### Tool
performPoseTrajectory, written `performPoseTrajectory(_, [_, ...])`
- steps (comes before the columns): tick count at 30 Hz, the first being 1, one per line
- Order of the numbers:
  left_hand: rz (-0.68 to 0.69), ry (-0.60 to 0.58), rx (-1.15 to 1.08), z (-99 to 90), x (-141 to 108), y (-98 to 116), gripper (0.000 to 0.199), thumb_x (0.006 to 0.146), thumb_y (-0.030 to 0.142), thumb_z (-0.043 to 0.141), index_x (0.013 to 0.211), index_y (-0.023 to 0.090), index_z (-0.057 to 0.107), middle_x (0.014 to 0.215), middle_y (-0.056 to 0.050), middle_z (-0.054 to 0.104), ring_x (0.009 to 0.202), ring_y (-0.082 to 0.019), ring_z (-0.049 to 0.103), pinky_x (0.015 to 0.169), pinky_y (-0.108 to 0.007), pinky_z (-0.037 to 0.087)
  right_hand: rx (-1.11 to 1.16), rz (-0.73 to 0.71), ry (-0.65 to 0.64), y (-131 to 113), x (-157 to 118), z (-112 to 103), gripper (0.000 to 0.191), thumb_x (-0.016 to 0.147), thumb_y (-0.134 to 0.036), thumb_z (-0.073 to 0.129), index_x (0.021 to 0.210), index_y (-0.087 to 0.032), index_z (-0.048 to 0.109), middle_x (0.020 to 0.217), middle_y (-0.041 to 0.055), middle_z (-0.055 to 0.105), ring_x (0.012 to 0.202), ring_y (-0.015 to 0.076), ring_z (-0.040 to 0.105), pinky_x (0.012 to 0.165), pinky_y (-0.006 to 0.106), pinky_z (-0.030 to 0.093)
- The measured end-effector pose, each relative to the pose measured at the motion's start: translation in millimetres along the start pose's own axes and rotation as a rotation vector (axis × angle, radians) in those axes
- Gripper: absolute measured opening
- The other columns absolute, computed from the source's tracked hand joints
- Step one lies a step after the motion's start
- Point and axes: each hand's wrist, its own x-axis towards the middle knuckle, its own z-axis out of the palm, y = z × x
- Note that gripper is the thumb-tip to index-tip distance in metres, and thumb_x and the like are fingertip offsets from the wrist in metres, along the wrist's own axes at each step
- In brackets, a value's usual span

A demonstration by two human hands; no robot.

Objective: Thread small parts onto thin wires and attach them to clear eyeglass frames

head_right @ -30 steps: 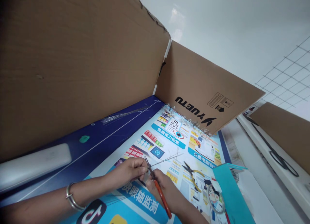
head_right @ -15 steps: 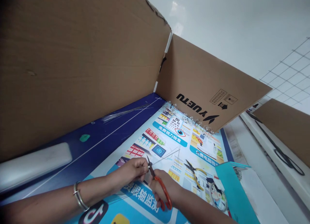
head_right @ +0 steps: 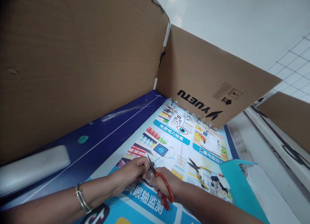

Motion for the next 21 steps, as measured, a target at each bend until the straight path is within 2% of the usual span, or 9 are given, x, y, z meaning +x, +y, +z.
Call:
performPoseTrajectory(6, [-0.026, 0.027, 0.037, 0.7, 2.9, -1.3, 0.008, 0.068, 0.012, 0.042, 0.063, 0.017, 0.046, 0.053, 0.003, 0.05, 0.038, -0.006, 0.032, 0.036, -0.017, 0.019, 0.01, -0.033, -0.015, 5.0, 6.5, -2.0, 0.014, 0.07, -0.026, 0.053, 0.066, -0.018, 0.041, 0.041, -0.0097, 0.035, 0.028, 0.0047, 0.034, 0.029, 0.017, 0.032])
performPoseTrajectory(12, [-0.121, 0.016, 0.034, 1.1, -0.6, 5.4, 0.013, 0.075, 0.027, 0.044, 0.066, 0.019, 0.043, 0.053, 0.004, 0.048, 0.035, -0.005, 0.026, 0.032, -0.017, 0.014, 0.004, -0.064, 0.045, 23.0, 18.7, -1.1, 0.011, 0.073, -0.027, 0.049, 0.066, -0.018, 0.046, 0.038, -0.0095, 0.036, 0.026, 0.0064, 0.036, 0.029, 0.017, 0.03])
performPoseTrajectory(16, [-0.077, -0.042, -0.086, -0.6, -4.6, 9.8, 0.018, 0.077, 0.033, 0.048, 0.068, 0.019, 0.041, 0.055, 0.006, 0.048, 0.035, -0.003, 0.025, 0.034, -0.016, 0.015, 0.023, -0.101, -0.013, 22.5, 8.0, -5.2, 0.019, 0.074, -0.034, 0.052, 0.065, -0.018, 0.045, 0.042, -0.0084, 0.04, 0.03, 0.0059, 0.036, 0.031, 0.017, 0.03])
performPoseTrajectory(18, [-0.024, -0.076, -0.149, -2.1, -4.6, 10.1, 0.021, 0.078, 0.035, 0.049, 0.069, 0.019, 0.04, 0.055, 0.006, 0.048, 0.035, -0.003, 0.024, 0.035, -0.017, 0.015, -0.043, -0.128, -0.045, 22.7, -3.4, -10.7, 0.022, 0.075, -0.04, 0.051, 0.073, -0.018, 0.049, 0.045, -0.0078, 0.043, 0.032, 0.0067, 0.038, 0.033, 0.018, 0.032])
performPoseTrajectory(20, [0.046, -0.089, -0.179, -3.9, -3.1, 10.1, 0.024, 0.08, 0.037, 0.049, 0.068, 0.019, 0.04, 0.053, 0.006, 0.045, 0.036, -0.003, 0.023, 0.036, -0.017, 0.014, -0.18, -0.213, 0.044, 27.5, -15.6, -21.3, 0.023, 0.075, -0.041, 0.052, 0.083, -0.019, 0.052, 0.054, -0.0059, 0.049, 0.039, 0.008, 0.044, 0.04, 0.02, 0.037])
performPoseTrajectory(21, [0.082, -0.081, -0.184, -4.8, -2.0, 10.4, 0.025, 0.081, 0.038, 0.049, 0.068, 0.018, 0.04, 0.053, 0.007, 0.044, 0.036, -0.003, 0.023, 0.037, -0.017, 0.013, -0.267, -0.258, 0.154, 32.5, -21.1, -29.4, 0.023, 0.074, -0.039, 0.054, 0.087, -0.02, 0.053, 0.061, -0.0045, 0.053, 0.046, 0.0091, 0.048, 0.046, 0.021, 0.04])
